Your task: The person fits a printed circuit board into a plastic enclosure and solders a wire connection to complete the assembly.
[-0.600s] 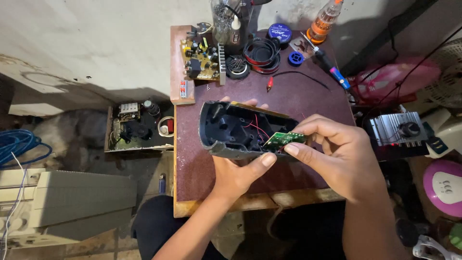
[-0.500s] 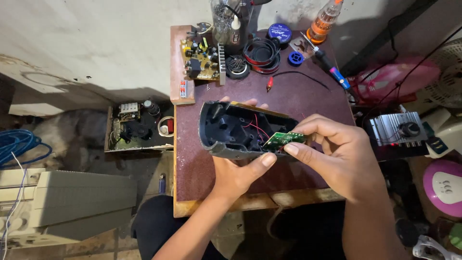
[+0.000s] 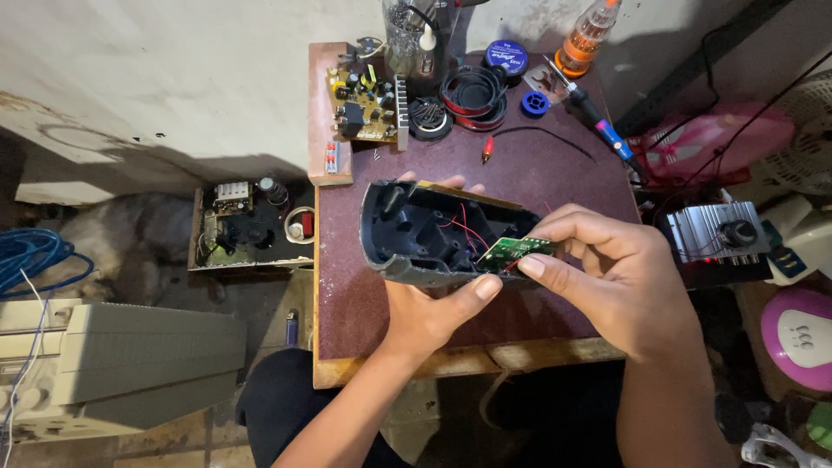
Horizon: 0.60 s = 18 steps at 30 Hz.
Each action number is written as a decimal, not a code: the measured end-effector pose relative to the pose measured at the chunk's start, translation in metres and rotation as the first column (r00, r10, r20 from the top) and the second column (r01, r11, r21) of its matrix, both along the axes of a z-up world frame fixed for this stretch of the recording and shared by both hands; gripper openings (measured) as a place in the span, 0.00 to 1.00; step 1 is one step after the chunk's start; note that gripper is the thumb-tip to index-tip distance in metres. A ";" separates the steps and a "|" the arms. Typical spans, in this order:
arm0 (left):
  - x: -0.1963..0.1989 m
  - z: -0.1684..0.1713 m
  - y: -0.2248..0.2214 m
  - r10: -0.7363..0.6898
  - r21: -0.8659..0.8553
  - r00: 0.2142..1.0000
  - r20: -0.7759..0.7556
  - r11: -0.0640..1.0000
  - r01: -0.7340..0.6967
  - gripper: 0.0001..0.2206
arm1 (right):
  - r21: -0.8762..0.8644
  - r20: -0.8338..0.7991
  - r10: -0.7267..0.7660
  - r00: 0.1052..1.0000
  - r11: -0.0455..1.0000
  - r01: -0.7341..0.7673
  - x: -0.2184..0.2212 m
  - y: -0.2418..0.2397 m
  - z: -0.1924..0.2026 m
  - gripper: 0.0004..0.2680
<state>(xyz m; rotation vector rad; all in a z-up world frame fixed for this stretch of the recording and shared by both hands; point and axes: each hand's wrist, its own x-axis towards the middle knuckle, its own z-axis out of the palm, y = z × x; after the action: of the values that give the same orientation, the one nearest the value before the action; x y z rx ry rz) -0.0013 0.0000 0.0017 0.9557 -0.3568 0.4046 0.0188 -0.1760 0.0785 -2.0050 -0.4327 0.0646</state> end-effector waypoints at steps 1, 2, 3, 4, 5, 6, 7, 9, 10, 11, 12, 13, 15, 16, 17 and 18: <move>0.000 0.000 0.000 0.000 0.000 1.000 0.000 1.000 0.000 0.43 | 0.000 0.000 0.000 1.000 1.000 0.000 0.000 0.001 0.001 0.03; 0.001 0.000 0.000 0.004 0.008 1.000 0.000 1.000 -0.004 0.43 | 0.007 -0.002 -0.003 1.000 1.000 0.003 0.000 0.001 0.002 0.03; 0.001 -0.001 0.000 0.007 0.015 1.000 -0.001 1.000 -0.007 0.42 | 0.013 -0.005 -0.006 1.000 1.000 0.006 -0.001 0.001 0.002 0.02; 0.001 -0.001 0.000 0.007 0.015 1.000 -0.001 1.000 -0.007 0.42 | 0.013 -0.005 -0.005 1.000 1.000 0.005 -0.001 0.001 0.002 0.02; 0.001 -0.002 0.000 0.004 0.005 1.000 -0.004 1.000 -0.004 0.43 | 0.011 -0.014 -0.013 1.000 1.000 0.014 -0.001 0.002 0.002 0.02; 0.001 -0.002 -0.001 0.000 -0.004 1.000 -0.006 1.000 0.000 0.43 | 0.008 -0.024 -0.021 0.999 1.000 0.021 -0.001 0.002 0.002 0.02; 0.001 0.000 0.000 0.000 -0.004 1.000 -0.006 1.000 0.000 0.43 | 0.008 -0.023 -0.021 1.000 1.000 0.022 -0.001 0.002 0.001 0.02; 0.001 0.004 0.002 0.031 0.041 0.997 -0.064 0.999 -0.028 0.43 | 0.013 -0.014 -0.011 1.000 1.000 0.012 -0.001 0.001 0.000 0.02; 0.003 0.002 0.002 0.031 0.042 0.998 -0.063 0.999 -0.028 0.43 | 0.013 -0.013 -0.011 1.000 1.000 0.012 -0.001 0.000 -0.001 0.02; 0.004 0.000 0.002 0.005 0.001 0.997 -0.077 1.000 -0.005 0.41 | 0.054 -0.069 -0.026 0.997 0.998 0.030 -0.001 -0.001 -0.002 0.02; 0.005 -0.002 0.002 -0.022 -0.041 0.996 -0.089 0.999 0.018 0.40 | 0.094 -0.125 -0.039 0.991 0.994 0.051 -0.001 -0.002 -0.004 0.03; 0.005 0.000 0.003 -0.022 -0.041 0.996 -0.089 0.999 0.018 0.40 | 0.094 -0.124 -0.039 0.992 0.994 0.051 -0.002 -0.002 -0.001 0.03; 0.004 0.006 0.005 -0.052 -0.052 0.988 -0.146 0.998 0.045 0.39 | 0.162 -0.168 -0.062 0.984 0.983 0.090 -0.004 0.000 0.004 0.06; 0.005 0.003 0.005 -0.053 -0.053 0.988 -0.146 0.998 0.045 0.39 | 0.161 -0.169 -0.063 0.984 0.983 0.090 -0.007 0.001 0.007 0.06; 0.006 0.001 0.004 -0.049 -0.050 0.987 -0.155 0.998 0.041 0.32 | 0.152 -0.116 -0.053 0.992 0.986 0.070 -0.010 0.002 0.010 0.08; 0.007 -0.001 0.003 -0.044 -0.047 0.986 -0.163 0.998 0.037 0.27 | 0.142 -0.062 -0.043 0.997 0.989 0.051 -0.013 0.003 0.013 0.11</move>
<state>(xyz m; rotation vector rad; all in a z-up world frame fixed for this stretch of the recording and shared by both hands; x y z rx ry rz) 0.0059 0.0035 0.0004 0.9305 -0.2163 0.2927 0.0060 -0.1727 0.0917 -1.8660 -0.3427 0.0616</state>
